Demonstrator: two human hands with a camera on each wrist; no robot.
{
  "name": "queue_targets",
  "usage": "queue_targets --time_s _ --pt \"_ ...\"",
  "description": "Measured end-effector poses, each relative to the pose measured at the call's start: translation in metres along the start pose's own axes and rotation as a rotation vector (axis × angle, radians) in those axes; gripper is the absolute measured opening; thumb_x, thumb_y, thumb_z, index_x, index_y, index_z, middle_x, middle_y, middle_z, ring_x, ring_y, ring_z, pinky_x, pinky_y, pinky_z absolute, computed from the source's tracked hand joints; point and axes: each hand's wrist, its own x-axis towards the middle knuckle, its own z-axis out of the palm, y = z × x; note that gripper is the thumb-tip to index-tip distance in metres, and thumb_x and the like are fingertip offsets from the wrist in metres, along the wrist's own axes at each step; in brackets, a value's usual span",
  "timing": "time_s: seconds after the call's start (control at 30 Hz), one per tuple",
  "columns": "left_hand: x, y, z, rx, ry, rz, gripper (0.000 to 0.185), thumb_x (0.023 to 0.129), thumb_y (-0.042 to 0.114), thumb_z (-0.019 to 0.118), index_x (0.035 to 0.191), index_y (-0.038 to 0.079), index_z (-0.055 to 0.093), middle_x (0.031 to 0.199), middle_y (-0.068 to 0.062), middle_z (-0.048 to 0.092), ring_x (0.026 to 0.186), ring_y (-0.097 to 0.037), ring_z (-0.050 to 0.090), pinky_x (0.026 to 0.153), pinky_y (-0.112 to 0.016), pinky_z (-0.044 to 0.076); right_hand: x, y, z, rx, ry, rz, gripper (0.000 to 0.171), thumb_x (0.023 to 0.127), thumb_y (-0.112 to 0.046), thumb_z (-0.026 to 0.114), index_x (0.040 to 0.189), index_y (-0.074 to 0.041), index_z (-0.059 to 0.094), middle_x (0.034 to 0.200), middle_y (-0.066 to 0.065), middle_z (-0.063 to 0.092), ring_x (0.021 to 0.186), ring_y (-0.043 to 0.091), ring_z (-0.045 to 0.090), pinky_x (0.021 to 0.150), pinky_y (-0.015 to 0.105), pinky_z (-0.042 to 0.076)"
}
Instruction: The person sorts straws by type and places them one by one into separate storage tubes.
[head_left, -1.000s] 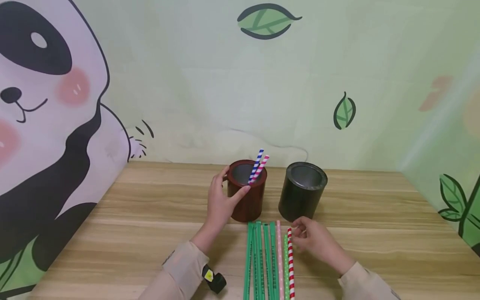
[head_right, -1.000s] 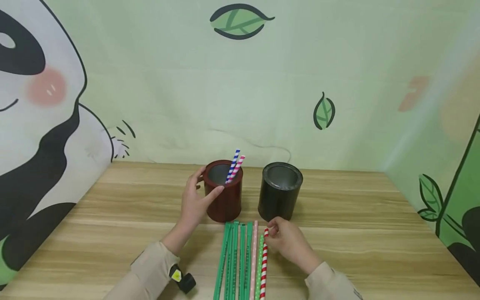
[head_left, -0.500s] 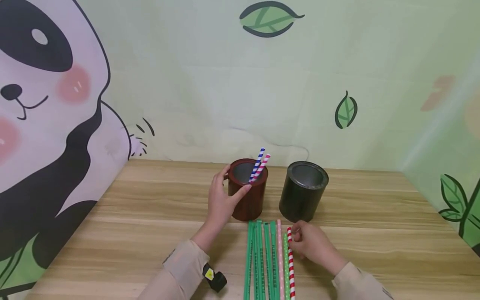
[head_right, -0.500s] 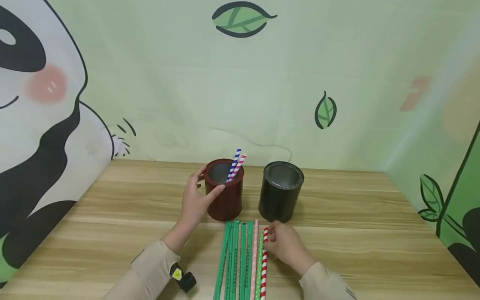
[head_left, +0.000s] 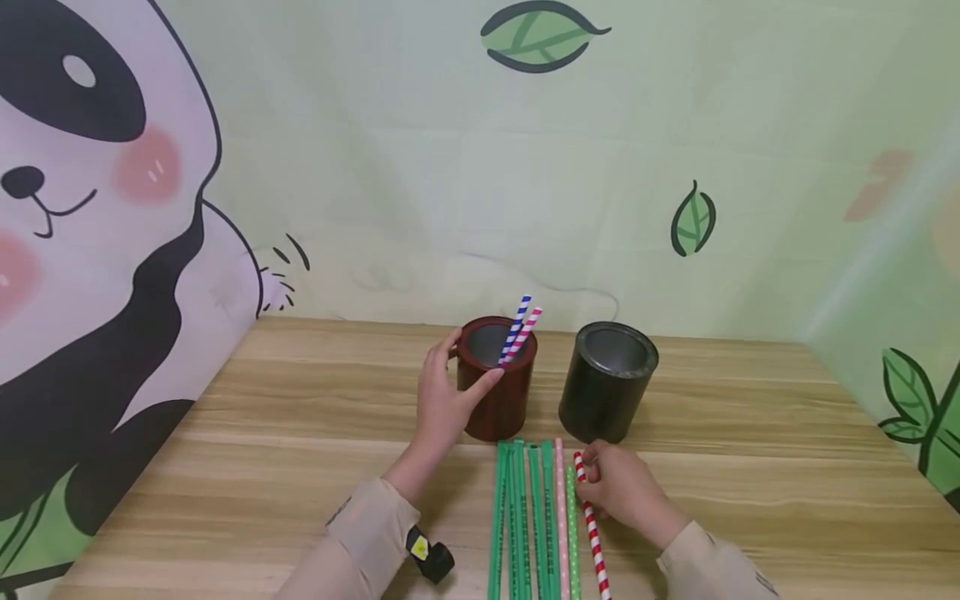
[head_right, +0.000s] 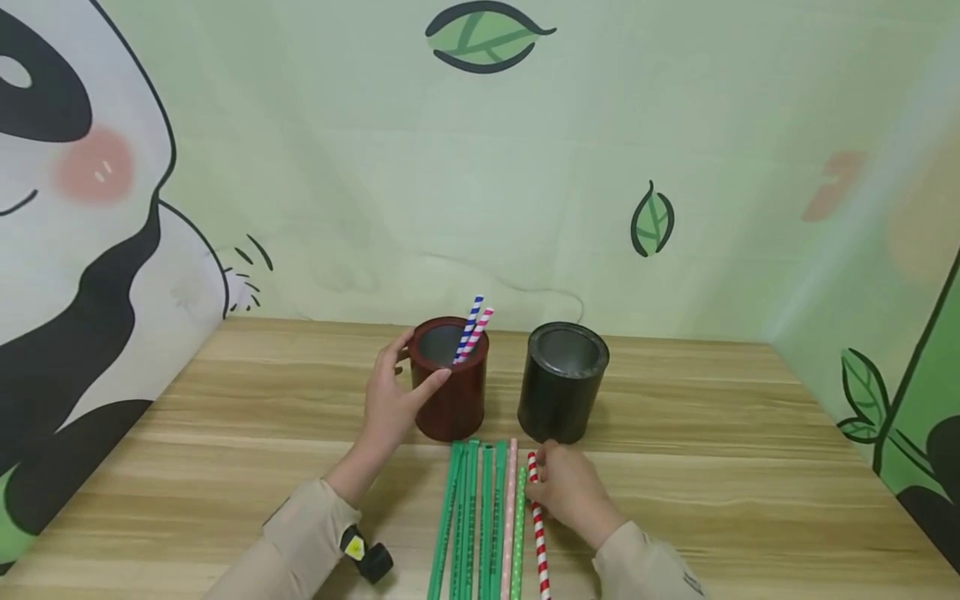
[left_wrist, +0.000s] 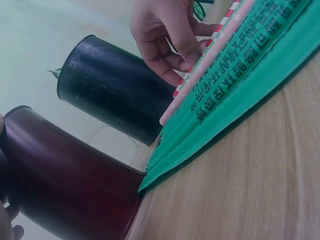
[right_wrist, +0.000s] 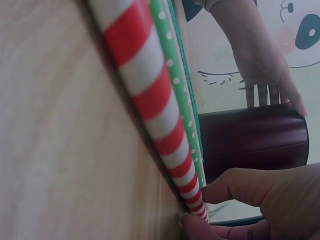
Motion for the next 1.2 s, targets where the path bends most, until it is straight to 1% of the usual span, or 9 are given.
queue_targets --time_s 0.17,0.3,0.53,0.83,0.93,1.03,1.13,1.2 --pt "0.000 0.001 0.000 0.000 0.000 -0.005 0.079 0.078 0.038 0.078 0.143 0.010 0.042 0.139 -0.012 0.051 0.124 -0.031 0.049 0.103 -0.054 0.043 -0.001 -0.002 0.000 -0.015 0.001 0.009 0.028 0.073 -0.002 0.071 0.098 0.001 0.058 0.065 -0.001 0.053 0.041 0.009 0.052 0.043 0.023 0.041" --pt "0.000 0.001 0.000 -0.001 0.002 -0.008 0.079 0.078 0.038 0.078 0.143 0.011 0.043 0.139 -0.012 0.051 0.124 -0.030 0.049 0.103 -0.054 0.043 -0.001 -0.002 0.000 -0.005 -0.005 0.020 0.029 0.073 -0.001 0.072 0.098 0.002 0.059 0.064 0.000 0.053 0.041 0.009 0.052 0.042 0.023 0.042" --pt "0.000 0.002 0.000 -0.005 0.008 0.013 0.077 0.078 0.037 0.078 0.142 0.009 0.044 0.138 -0.013 0.051 0.124 -0.031 0.050 0.103 -0.055 0.043 -0.001 -0.002 -0.001 0.005 -0.012 0.034 0.029 0.073 0.001 0.072 0.099 0.003 0.060 0.064 0.001 0.054 0.042 0.010 0.051 0.042 0.022 0.044" --pt "-0.001 0.001 0.000 -0.003 0.001 -0.011 0.079 0.078 0.039 0.078 0.143 0.012 0.042 0.139 -0.011 0.051 0.125 -0.030 0.048 0.104 -0.054 0.042 0.000 -0.003 0.001 -0.060 -0.010 0.031 0.025 0.074 -0.003 0.074 0.095 0.000 0.060 0.063 0.001 0.052 0.045 0.011 0.050 0.044 0.023 0.042" --pt "-0.001 0.001 0.000 -0.005 0.003 -0.013 0.079 0.078 0.039 0.078 0.143 0.012 0.042 0.139 -0.011 0.051 0.126 -0.030 0.048 0.105 -0.054 0.041 0.000 -0.002 -0.001 -0.068 -0.007 0.018 0.025 0.073 -0.003 0.073 0.095 0.001 0.061 0.063 0.001 0.052 0.046 0.011 0.050 0.045 0.023 0.041" --pt "-0.001 0.002 0.000 0.002 0.008 0.001 0.078 0.078 0.038 0.078 0.142 0.011 0.043 0.138 -0.012 0.052 0.125 -0.030 0.049 0.104 -0.054 0.042 -0.001 -0.002 -0.004 -0.058 0.002 0.009 0.025 0.072 -0.002 0.072 0.095 0.002 0.062 0.063 0.000 0.052 0.047 0.010 0.049 0.045 0.022 0.040" --pt "-0.001 0.002 0.000 0.004 0.016 0.014 0.077 0.078 0.037 0.078 0.142 0.010 0.044 0.138 -0.012 0.052 0.124 -0.030 0.050 0.103 -0.053 0.043 -0.001 -0.002 -0.011 -0.048 0.017 -0.020 0.025 0.072 -0.002 0.070 0.095 0.003 0.062 0.063 -0.001 0.052 0.048 0.009 0.048 0.045 0.021 0.038" --pt "-0.001 0.002 -0.001 0.001 0.017 0.016 0.076 0.078 0.037 0.078 0.141 0.009 0.044 0.137 -0.013 0.052 0.123 -0.031 0.050 0.103 -0.054 0.042 -0.001 -0.001 -0.016 -0.047 0.027 -0.056 0.024 0.072 -0.001 0.069 0.094 0.003 0.062 0.063 -0.001 0.052 0.050 0.009 0.047 0.046 0.020 0.037"
